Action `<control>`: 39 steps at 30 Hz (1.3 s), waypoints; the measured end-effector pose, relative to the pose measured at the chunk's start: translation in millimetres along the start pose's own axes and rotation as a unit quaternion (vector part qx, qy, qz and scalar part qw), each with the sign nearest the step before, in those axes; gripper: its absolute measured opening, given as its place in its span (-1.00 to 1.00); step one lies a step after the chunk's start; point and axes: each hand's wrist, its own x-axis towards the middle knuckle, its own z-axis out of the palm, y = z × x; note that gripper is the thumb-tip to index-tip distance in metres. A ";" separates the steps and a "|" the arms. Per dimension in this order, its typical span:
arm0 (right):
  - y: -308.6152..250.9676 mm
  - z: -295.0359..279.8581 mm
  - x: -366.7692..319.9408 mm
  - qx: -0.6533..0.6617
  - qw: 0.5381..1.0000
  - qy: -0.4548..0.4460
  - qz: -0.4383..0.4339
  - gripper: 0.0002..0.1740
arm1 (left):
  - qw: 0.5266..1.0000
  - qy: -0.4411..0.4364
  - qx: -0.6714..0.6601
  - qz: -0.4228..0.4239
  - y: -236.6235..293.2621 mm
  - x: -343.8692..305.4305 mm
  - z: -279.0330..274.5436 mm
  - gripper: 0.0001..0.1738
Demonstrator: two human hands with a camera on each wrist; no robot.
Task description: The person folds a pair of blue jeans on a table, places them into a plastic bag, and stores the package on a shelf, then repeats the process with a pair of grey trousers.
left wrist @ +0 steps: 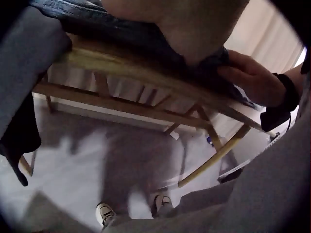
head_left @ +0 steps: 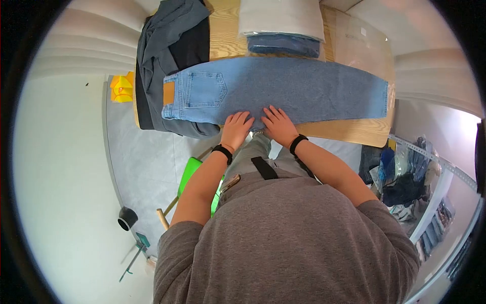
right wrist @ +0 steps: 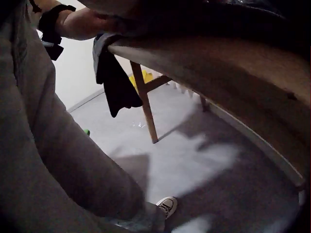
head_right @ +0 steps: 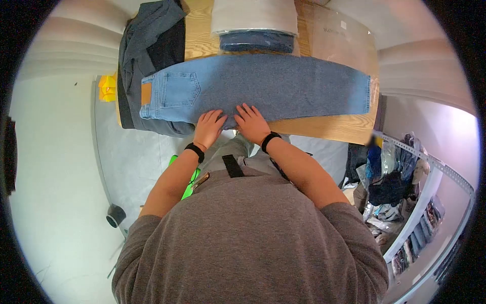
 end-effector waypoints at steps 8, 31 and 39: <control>42.9 -26.7 -9.5 0.176 0.973 -0.007 0.146 -0.67 | 0.990 0.000 -0.126 -0.068 -24.1 17.4 -20.6 -0.70; 71.8 -26.1 27.8 0.097 0.960 -0.085 0.249 -0.65 | 0.997 0.008 0.027 0.072 0.7 43.4 -9.8 -0.53; 123.2 -40.3 -41.3 0.189 0.929 0.027 0.317 -0.71 | 0.991 -0.123 0.026 -0.039 -1.0 48.5 1.4 -0.31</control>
